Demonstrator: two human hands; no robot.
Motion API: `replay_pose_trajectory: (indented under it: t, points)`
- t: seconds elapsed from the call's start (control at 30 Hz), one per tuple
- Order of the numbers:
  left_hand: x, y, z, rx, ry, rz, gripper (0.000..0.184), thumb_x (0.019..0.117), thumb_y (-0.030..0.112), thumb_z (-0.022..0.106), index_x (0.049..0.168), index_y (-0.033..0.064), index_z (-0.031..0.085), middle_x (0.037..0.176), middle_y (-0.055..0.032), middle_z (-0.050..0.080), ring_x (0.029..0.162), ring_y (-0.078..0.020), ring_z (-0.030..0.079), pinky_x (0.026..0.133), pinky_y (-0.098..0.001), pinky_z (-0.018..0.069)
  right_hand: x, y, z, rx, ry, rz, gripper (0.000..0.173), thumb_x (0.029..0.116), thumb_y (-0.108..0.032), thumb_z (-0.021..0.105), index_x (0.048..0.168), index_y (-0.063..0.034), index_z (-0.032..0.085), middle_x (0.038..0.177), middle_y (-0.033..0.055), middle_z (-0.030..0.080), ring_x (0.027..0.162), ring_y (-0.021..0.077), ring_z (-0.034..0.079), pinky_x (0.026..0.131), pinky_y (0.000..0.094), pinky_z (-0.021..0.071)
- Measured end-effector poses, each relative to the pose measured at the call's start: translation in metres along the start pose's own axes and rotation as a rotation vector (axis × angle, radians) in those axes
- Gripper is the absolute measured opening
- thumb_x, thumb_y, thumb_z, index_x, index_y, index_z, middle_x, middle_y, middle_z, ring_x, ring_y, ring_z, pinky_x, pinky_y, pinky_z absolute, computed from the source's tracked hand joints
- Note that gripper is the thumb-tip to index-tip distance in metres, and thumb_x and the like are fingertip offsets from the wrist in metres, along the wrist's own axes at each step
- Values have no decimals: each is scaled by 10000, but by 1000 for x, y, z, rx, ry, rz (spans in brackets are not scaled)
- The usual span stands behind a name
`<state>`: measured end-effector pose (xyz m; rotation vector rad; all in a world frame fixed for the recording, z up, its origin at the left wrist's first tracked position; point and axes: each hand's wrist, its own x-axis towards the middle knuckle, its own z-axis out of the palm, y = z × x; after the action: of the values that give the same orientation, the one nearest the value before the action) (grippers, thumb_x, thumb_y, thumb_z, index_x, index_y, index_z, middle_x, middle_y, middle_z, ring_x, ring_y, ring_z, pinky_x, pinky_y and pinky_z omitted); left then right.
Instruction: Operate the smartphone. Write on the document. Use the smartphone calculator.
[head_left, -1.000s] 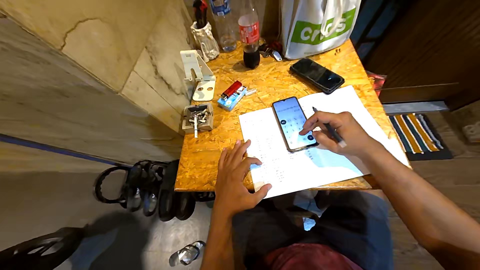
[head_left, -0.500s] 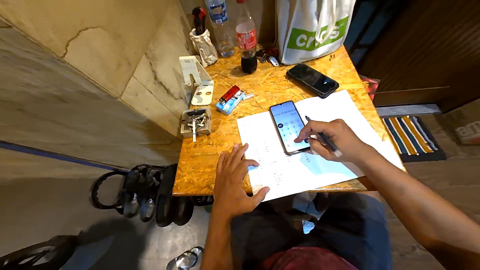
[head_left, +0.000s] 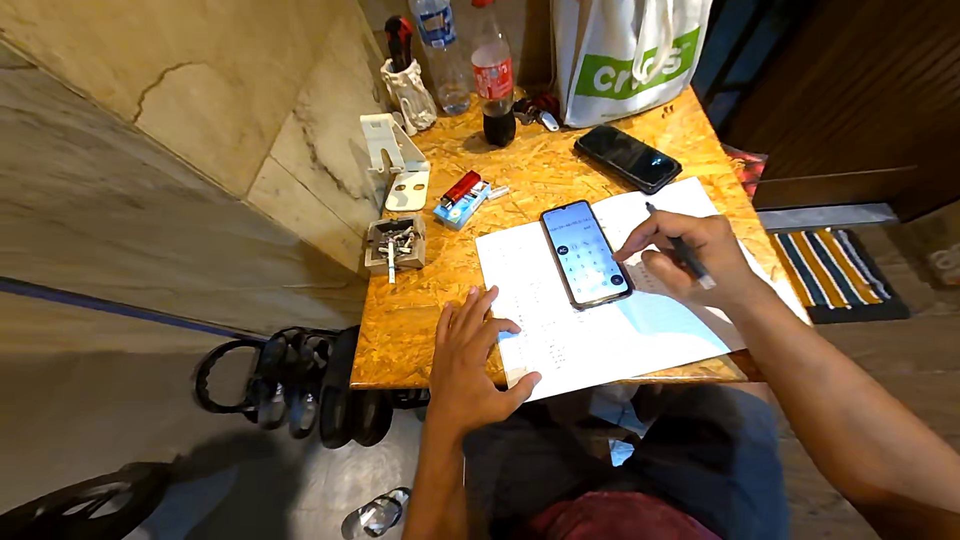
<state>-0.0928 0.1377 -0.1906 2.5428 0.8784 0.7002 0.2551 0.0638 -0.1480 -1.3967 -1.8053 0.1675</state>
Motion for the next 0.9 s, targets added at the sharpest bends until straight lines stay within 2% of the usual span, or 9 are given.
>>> replay_pose_trajectory:
  t: [0.27, 0.4, 0.57, 0.7, 0.8, 0.9]
  points:
    - [-1, 0, 1, -12, -23, -19, 572, 750, 704, 709, 1148, 293, 722, 1584, 10, 465, 1542, -195, 285, 1269, -572, 147, 1, -1, 4, 1, -9, 13, 251, 868, -135, 527, 1045, -104, 701, 850, -28, 710, 553, 12, 496, 470, 219, 419]
    - [0, 0, 1, -19, -16, -16, 556, 750, 688, 719, 1139, 292, 725, 1579, 15, 472, 1542, -191, 284, 1267, -583, 143, 2, -4, 7, 2, 0, 22, 252, 864, -140, 537, 1049, -97, 701, 791, -37, 668, 528, 7, 440, 450, 211, 360]
    - [0, 0, 2, -12, -12, -13, 568, 746, 689, 721, 1144, 284, 722, 1573, 7, 480, 1538, -196, 295, 1272, -569, 150, 3, -10, 16, 7, -45, 23, 318, 846, -155, 548, 1120, -104, 702, 739, -48, 619, 491, 23, 417, 425, 242, 375]
    - [0, 0, 1, -1, -11, 1, 573, 753, 705, 703, 1146, 288, 714, 1574, 3, 479, 1537, -207, 299, 1265, -577, 157, 9, -11, 22, -90, -125, 63, 348, 856, -160, 549, 1177, -145, 682, 842, -33, 672, 510, 63, 472, 450, 306, 440]
    - [1, -1, 1, 0, -7, 11, 568, 753, 699, 703, 1138, 281, 716, 1570, -6, 484, 1534, -220, 307, 1260, -584, 159, 14, -11, 25, -159, -192, 52, 364, 870, -152, 550, 1215, -159, 665, 990, -28, 716, 614, 99, 581, 536, 359, 519]
    - [1, 0, 1, 1, -8, 10, 573, 752, 705, 697, 1131, 276, 718, 1561, -12, 495, 1530, -228, 315, 1259, -585, 167, 14, -12, 25, -182, -225, 47, 359, 871, -143, 552, 1211, -158, 666, 1007, -26, 726, 663, 122, 633, 573, 400, 550]
